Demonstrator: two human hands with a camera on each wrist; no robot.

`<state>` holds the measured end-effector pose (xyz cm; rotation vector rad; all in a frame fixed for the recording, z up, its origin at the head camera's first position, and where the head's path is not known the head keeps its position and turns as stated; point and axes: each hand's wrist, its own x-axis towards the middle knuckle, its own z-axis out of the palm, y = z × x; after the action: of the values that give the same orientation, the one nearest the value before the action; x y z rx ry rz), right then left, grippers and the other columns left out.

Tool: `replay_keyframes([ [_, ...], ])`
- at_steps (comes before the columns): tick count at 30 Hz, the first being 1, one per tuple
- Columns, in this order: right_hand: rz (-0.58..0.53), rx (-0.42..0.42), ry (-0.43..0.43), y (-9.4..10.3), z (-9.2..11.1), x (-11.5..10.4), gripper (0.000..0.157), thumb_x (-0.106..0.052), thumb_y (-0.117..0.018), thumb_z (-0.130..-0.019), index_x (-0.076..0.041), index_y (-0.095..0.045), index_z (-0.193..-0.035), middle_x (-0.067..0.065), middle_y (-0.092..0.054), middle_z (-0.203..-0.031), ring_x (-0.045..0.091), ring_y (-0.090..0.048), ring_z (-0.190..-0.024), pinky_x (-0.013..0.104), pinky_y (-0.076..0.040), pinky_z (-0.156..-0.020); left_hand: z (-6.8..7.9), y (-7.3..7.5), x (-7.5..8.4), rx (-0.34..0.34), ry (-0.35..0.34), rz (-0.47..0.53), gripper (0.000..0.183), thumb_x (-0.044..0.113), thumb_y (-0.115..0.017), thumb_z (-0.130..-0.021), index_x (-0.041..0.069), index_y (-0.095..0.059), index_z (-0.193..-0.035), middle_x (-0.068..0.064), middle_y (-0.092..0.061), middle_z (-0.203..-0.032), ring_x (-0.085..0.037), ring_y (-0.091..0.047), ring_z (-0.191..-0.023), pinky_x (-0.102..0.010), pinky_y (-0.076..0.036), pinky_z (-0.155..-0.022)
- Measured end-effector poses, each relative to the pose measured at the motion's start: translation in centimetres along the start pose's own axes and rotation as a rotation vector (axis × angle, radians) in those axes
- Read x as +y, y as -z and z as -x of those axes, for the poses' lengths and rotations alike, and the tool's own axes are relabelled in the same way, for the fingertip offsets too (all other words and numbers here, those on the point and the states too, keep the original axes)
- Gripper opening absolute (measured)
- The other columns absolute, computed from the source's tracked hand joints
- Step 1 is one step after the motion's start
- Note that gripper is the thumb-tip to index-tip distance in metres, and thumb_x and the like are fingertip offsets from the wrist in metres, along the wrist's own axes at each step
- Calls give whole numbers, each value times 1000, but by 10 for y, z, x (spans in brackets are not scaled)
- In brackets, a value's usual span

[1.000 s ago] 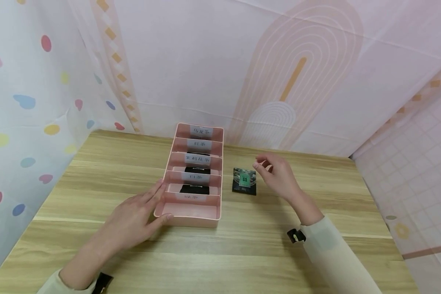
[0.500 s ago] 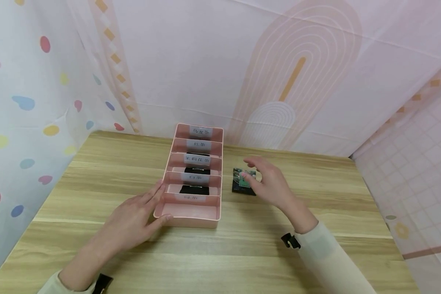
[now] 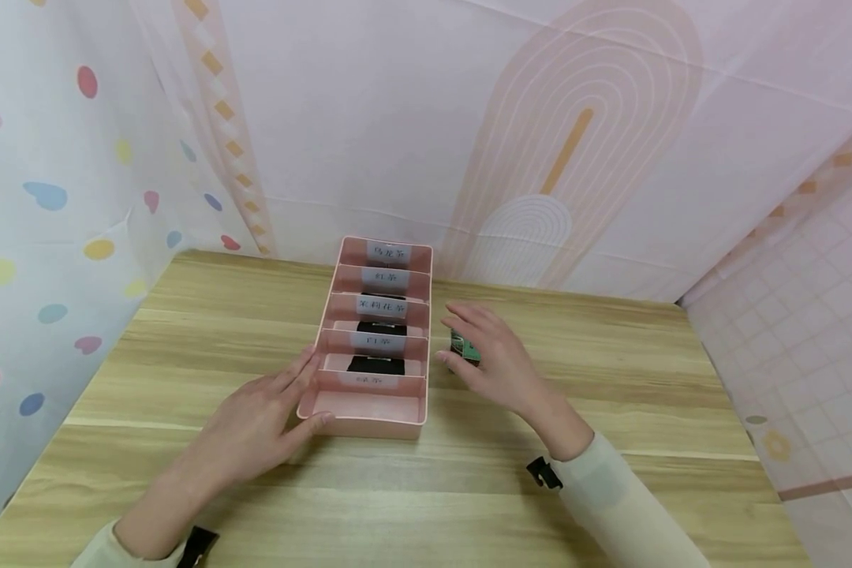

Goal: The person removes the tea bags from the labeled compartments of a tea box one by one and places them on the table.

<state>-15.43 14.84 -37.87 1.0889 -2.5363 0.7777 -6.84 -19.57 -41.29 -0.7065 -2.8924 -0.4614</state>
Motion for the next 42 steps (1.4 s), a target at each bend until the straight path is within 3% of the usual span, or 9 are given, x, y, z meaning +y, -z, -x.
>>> replay_keyframes([
  [10, 9, 1, 94, -13, -8, -10, 54, -20, -83, -92, 1, -65, -139, 20, -58, -149, 39, -52, -139, 54, -39, -119, 0, 1, 0, 11, -10, -3, 80, 47, -67, -100, -4, -44, -156, -22, -42, -161, -43, -62, -127, -59, -52, -102],
  [19, 6, -125, 53, -22, -13, -25, 52, -23, -79, -96, 0, -64, -141, 19, -56, -152, 38, -49, -143, 51, -35, -122, -1, 1, 1, 7, -3, -3, 81, 51, -65, -101, -5, -42, -157, -21, -41, -162, -44, -62, -128, -59, -52, -103],
  [26, -33, -166, 68, -35, -15, -31, 50, -15, -80, -94, 0, -65, -139, 18, -57, -150, 35, -50, -141, 47, -35, -123, -1, 3, 1, 1, 3, 2, 82, 52, -64, -101, -3, -41, -158, -20, -40, -163, -44, -61, -128, -59, -51, -104],
  [33, -40, -262, 11, -45, -19, -39, 49, -26, -75, -99, -3, -65, -141, 15, -56, -153, 32, -46, -146, 46, -28, -126, -1, 4, 0, -4, -3, -3, 81, 49, -65, -101, -4, -41, -158, -21, -40, -163, -45, -62, -128, -59, -52, -104],
  [42, -14, -313, 18, -57, -25, -43, 41, -27, -71, -103, -4, -68, -136, 12, -64, -142, 27, -54, -137, 41, -38, -121, -1, 5, -1, 3, -8, -2, 81, 49, -66, -101, -3, -43, -157, -21, -41, -162, -44, -63, -126, -59, -52, -102],
])
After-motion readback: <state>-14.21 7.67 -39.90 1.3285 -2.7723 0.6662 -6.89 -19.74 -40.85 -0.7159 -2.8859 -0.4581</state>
